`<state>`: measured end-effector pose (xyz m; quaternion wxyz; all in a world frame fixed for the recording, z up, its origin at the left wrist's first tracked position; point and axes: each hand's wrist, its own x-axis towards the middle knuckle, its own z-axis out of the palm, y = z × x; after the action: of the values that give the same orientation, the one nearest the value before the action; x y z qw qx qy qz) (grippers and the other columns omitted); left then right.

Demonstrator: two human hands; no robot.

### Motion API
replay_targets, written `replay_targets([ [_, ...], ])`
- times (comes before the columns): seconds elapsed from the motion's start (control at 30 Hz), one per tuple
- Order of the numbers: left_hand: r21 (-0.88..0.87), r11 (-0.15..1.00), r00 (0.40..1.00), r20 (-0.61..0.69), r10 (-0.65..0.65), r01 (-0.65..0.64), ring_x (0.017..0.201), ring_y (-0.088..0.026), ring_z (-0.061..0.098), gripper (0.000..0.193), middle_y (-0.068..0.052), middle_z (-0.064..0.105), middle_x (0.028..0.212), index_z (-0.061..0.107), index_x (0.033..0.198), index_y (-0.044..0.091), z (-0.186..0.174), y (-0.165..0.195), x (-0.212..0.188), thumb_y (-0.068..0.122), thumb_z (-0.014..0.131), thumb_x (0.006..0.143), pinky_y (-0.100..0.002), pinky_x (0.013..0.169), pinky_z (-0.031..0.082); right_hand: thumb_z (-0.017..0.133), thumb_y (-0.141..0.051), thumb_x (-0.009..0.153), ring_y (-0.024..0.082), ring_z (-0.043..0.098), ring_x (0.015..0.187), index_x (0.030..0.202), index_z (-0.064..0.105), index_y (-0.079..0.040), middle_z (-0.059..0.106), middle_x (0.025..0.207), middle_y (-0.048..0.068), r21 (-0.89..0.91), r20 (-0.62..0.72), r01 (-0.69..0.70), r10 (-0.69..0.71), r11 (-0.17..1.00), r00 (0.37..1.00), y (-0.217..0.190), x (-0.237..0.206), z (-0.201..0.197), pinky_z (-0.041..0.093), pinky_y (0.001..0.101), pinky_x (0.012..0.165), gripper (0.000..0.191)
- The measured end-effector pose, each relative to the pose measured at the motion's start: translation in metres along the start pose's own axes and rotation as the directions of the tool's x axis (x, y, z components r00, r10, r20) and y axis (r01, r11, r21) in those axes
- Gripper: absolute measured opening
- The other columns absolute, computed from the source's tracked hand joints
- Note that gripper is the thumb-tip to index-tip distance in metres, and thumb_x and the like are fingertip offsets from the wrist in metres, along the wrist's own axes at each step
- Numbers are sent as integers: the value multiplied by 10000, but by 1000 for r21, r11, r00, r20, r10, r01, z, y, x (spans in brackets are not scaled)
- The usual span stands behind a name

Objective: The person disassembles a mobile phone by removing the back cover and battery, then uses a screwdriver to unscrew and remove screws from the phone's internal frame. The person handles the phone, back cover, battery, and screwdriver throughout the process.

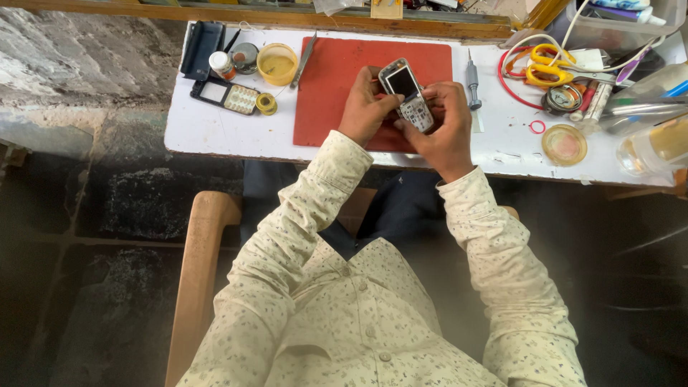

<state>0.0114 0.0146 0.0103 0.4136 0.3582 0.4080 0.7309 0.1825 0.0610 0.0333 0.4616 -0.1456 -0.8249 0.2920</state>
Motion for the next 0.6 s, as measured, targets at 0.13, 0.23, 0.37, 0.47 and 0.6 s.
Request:
replay_targets([
  [0.13, 150, 987, 997, -41, 70, -63, 954, -191, 673, 445, -165, 628, 1120, 443, 1220, -19, 0, -2, -1, -10, 701, 858, -319, 763, 626, 935, -64, 818, 233, 682, 969, 1221, 538, -28, 636, 1125, 132, -100, 5, -13, 13, 995, 1000, -5, 1, 2, 575, 334, 858, 566],
  [0.23, 273, 955, 987, -74, 141, -116, 972, -193, 674, 439, -162, 626, 1141, 456, 1211, -15, 0, -3, -5, 13, 720, 860, -324, 766, 626, 916, -50, 851, 239, 707, 1011, 1260, 539, -25, 692, 1130, 133, -87, 8, -89, 90, 992, 996, -1, 0, 2, 584, 343, 895, 558],
  [0.37, 420, 880, 942, -142, 306, -222, 1030, -194, 672, 468, -156, 604, 1202, 462, 1267, -10, 2, 3, -20, 55, 750, 905, -331, 845, 615, 889, -50, 861, 263, 717, 1167, 1328, 513, -21, 713, 1227, 166, -28, 60, -73, 75, 997, 995, 2, -1, -1, 583, 368, 1009, 600],
  [0.47, 586, 719, 816, -161, 555, -373, 1102, -206, 656, 441, -118, 589, 1267, 503, 1314, 17, -10, 10, -48, 33, 726, 934, -350, 927, 583, 889, -51, 841, 283, 697, 1227, 1368, 495, -22, 712, 1259, 171, -12, 132, -59, 60, 998, 989, 0, -2, -4, 559, 383, 1055, 658],
  [0.6, 779, 525, 632, -222, 742, -343, 1254, -258, 592, 402, -86, 610, 1284, 597, 1266, 66, -79, 36, -68, -103, 735, 928, -389, 1072, 480, 869, -68, 829, 286, 648, 1305, 1442, 472, -40, 686, 1326, 144, -43, 247, -33, 42, 999, 968, -3, -2, -6, 488, 400, 1131, 731],
])
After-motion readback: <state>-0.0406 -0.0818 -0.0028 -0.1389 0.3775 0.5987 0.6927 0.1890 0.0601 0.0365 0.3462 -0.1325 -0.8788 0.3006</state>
